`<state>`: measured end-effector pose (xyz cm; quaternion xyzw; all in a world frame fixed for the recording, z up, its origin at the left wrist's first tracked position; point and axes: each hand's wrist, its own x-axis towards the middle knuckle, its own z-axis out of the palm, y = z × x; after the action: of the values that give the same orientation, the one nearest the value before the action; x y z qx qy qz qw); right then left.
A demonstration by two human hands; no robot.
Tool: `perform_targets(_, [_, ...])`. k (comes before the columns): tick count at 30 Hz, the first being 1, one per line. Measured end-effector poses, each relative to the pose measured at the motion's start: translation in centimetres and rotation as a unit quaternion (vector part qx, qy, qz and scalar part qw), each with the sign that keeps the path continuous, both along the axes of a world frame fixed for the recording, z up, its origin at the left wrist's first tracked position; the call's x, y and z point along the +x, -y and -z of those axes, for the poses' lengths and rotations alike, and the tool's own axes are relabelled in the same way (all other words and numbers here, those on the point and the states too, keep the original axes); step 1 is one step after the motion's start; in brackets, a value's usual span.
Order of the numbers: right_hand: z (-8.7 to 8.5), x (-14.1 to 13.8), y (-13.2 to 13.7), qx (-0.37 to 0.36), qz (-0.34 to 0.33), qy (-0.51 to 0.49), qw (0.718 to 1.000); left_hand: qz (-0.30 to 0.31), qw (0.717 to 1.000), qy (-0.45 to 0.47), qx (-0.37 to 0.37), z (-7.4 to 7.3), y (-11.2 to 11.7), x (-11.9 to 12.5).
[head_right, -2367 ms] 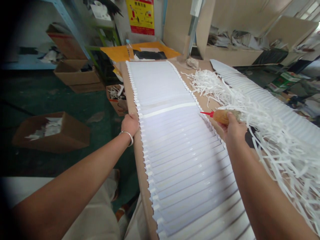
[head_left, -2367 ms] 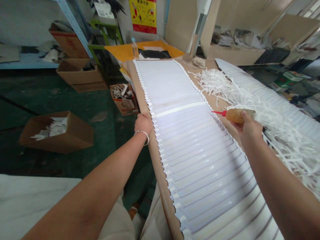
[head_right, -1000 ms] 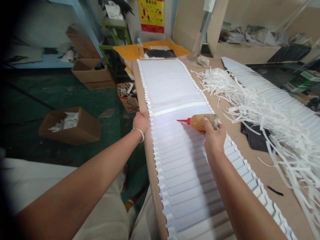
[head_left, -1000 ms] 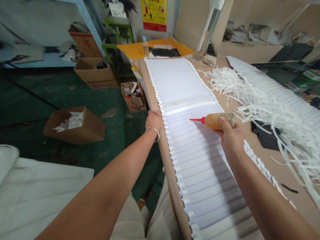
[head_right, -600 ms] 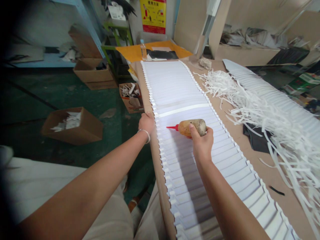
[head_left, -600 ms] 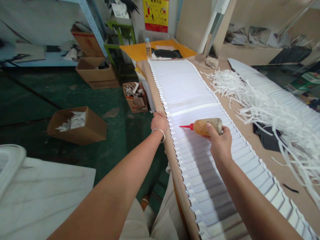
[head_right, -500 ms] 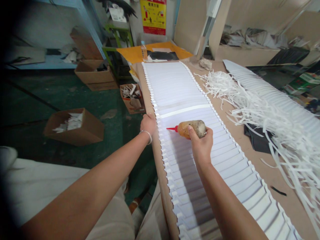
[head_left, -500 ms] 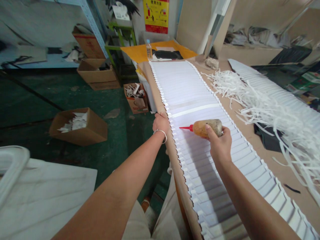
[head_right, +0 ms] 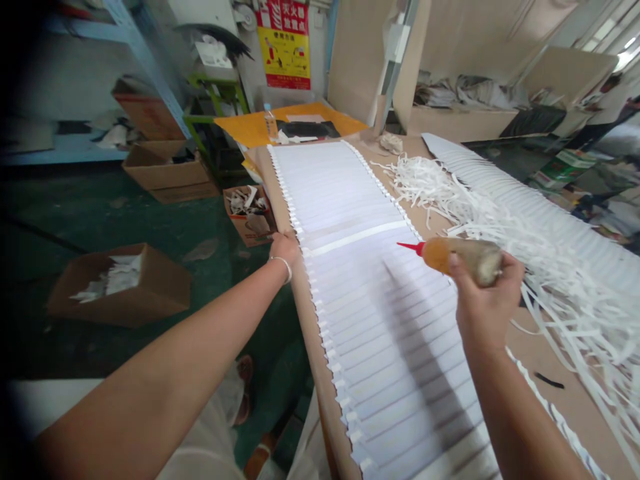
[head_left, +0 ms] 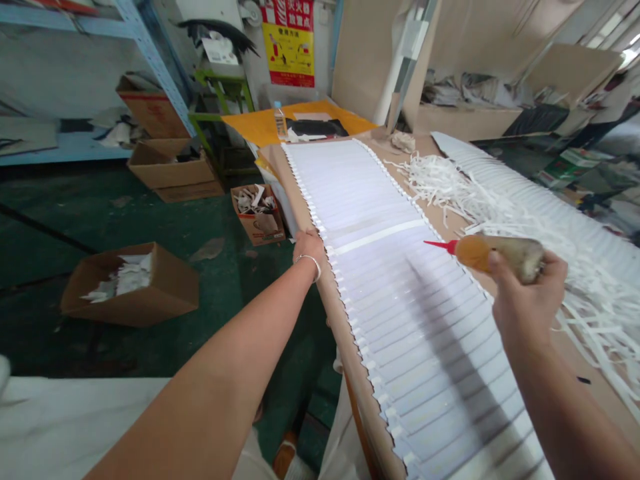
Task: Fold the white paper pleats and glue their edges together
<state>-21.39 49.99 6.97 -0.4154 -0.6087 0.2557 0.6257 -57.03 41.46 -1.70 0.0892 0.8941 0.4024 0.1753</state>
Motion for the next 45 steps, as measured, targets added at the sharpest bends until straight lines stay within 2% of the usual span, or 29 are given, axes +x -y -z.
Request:
perform_targets(2, [0.2, 1.3, -3.8, -0.126, -0.038, -0.128, 0.983, -0.001, 1.000, -0.005, -0.012, 0.2, -0.2, -0.5])
perform_targets(4, [1.0, 2.4, -7.1, -0.202, -0.060, -0.210, 0.955, 0.003, 1.000, -0.011, -0.025, 0.5, -0.3, -0.7])
perform_targets(7, [2.7, 3.3, -10.2, -0.247, -0.037, -0.249, 0.936, 0.012, 0.999, -0.026, -0.043, 0.8, -0.4, -1.0])
perform_targets(10, [4.0, 3.0, -11.4, -0.255, -0.021, -0.244, 0.935, 0.019, 0.997, -0.042, -0.058, 1.1, -0.6, -1.3])
perform_targets(14, [4.6, 1.7, -12.0, -0.241, -0.016, -0.219, 0.945, 0.026, 0.995, -0.058, -0.073, 1.3, -0.7, -1.5])
perform_targets(21, [4.2, -0.3, -12.8, -0.237, 0.024, -0.205, 0.949, 0.028, 0.994, -0.067, -0.082, 1.3, -0.7, -1.5])
perform_targets(29, [4.3, -1.2, -13.4, -0.258, 0.057, -0.183, 0.947, 0.027, 0.994, -0.068, -0.080, 1.2, -0.7, -1.3])
perform_targets(38, [4.3, -2.0, -11.4, -0.247, 0.000, -0.181, 0.952, 0.024, 0.995, -0.067, -0.074, 1.5, -0.7, -1.4])
perform_targets(45, [4.0, -3.2, -8.5, -0.251, -0.056, -0.160, 0.953, 0.025, 0.996, -0.060, -0.065, 1.3, -0.6, -1.2])
